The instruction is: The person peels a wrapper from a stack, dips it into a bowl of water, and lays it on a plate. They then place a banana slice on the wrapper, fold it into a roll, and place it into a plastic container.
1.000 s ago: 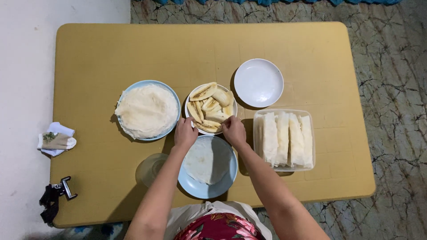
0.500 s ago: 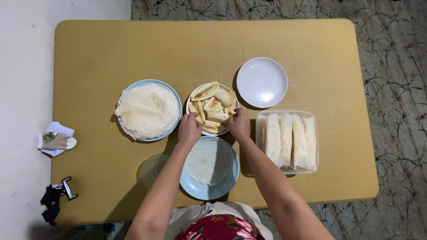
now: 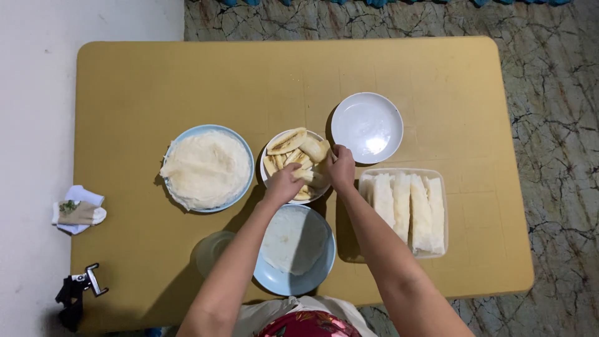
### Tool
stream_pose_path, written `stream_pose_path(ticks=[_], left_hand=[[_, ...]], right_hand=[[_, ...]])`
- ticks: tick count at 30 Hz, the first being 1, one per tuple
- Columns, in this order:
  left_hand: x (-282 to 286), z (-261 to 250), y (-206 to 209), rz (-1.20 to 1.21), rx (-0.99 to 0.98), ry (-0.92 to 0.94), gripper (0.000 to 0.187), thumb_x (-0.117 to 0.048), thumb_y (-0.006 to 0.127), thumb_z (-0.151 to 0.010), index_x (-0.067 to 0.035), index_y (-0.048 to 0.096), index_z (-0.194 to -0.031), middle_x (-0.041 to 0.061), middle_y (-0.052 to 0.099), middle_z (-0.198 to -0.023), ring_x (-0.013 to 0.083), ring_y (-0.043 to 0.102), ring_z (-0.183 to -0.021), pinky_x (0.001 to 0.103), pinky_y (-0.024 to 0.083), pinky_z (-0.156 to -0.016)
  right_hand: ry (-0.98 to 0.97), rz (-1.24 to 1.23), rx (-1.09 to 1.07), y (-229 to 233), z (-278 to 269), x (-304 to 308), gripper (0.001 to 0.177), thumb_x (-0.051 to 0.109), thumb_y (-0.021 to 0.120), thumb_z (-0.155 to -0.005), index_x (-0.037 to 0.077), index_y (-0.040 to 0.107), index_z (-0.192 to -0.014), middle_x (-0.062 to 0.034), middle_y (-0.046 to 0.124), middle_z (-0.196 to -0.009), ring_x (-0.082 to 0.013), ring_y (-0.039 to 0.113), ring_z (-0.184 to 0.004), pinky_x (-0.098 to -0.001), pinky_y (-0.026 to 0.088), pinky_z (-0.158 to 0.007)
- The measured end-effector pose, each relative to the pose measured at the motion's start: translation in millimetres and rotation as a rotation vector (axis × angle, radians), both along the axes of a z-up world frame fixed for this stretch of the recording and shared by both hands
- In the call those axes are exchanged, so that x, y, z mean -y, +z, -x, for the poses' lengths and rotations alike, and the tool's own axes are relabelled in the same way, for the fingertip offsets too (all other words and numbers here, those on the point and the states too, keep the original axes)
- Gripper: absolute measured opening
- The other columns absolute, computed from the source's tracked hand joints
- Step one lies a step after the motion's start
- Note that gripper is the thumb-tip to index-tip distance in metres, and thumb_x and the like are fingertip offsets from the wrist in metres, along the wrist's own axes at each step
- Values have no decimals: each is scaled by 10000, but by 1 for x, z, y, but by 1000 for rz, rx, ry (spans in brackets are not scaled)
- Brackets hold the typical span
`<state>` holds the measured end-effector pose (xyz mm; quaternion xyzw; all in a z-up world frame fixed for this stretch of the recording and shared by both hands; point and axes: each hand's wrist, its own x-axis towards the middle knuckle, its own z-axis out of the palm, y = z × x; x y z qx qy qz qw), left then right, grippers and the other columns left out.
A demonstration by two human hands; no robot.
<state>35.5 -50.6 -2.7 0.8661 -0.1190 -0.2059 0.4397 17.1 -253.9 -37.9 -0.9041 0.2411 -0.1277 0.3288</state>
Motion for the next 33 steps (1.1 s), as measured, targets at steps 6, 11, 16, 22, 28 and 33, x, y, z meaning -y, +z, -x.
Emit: stream_pose_path(ticks=[6, 11, 16, 22, 28, 33], left_hand=[[37, -19, -4, 189, -742, 103, 512, -203, 660, -870, -106, 499, -1346, 98, 685, -730, 152, 520, -504, 325, 384, -455], [58, -25, -14, 300, -903, 70, 162, -162, 589, -905, -42, 564, -1012, 67, 641, -693, 100, 498, -478, 268, 364, -406], [74, -26, -25, 364, -995, 159, 83, -102, 554, -909, -22, 573, -914, 52, 573, -686, 89, 541, -491, 272, 347, -406], [83, -30, -93, 550, -1235, 311, 90, -90, 559, -902, -63, 531, -821, 56, 573, -693, 75, 365, -438, 252, 333, -408], [84, -28, -99, 743, -1378, 410, 169, -175, 513, -1001, -85, 555, -863, 44, 589, -712, 36, 348, -444, 199, 275, -405], [93, -23, -110, 646, -1249, 356, 202, -224, 492, -1049, -107, 579, -910, -12, 543, -688, 46, 353, -457, 224, 293, -413]], right_hand=[[20, -146, -73, -14, -9, 11, 350, 173, 681, -908, -2, 668, -1212, -229, 716, -1124, -378, 695, -1062, -440, 544, -927], [24, -290, -131, -2, -10, 12, 399, 135, 675, -850, 5, 672, -1226, -209, 743, -1112, -333, 724, -1039, -403, 552, -922], [-23, -494, -116, -14, -11, 20, 397, 178, 676, -866, 17, 663, -1228, -153, 773, -1075, -238, 756, -968, -343, 573, -871], [-48, -460, -197, -22, -10, 31, 377, 157, 664, -842, 24, 725, -1189, -153, 784, -984, -227, 751, -881, -341, 578, -819], [-52, -437, -261, -5, -11, 31, 366, 279, 759, -825, 4, 762, -1067, -155, 783, -926, -225, 757, -814, -345, 585, -778], [-38, -277, -473, 21, -16, 24, 352, 342, 790, -809, 7, 799, -915, -205, 763, -812, -317, 765, -761, -387, 600, -752]])
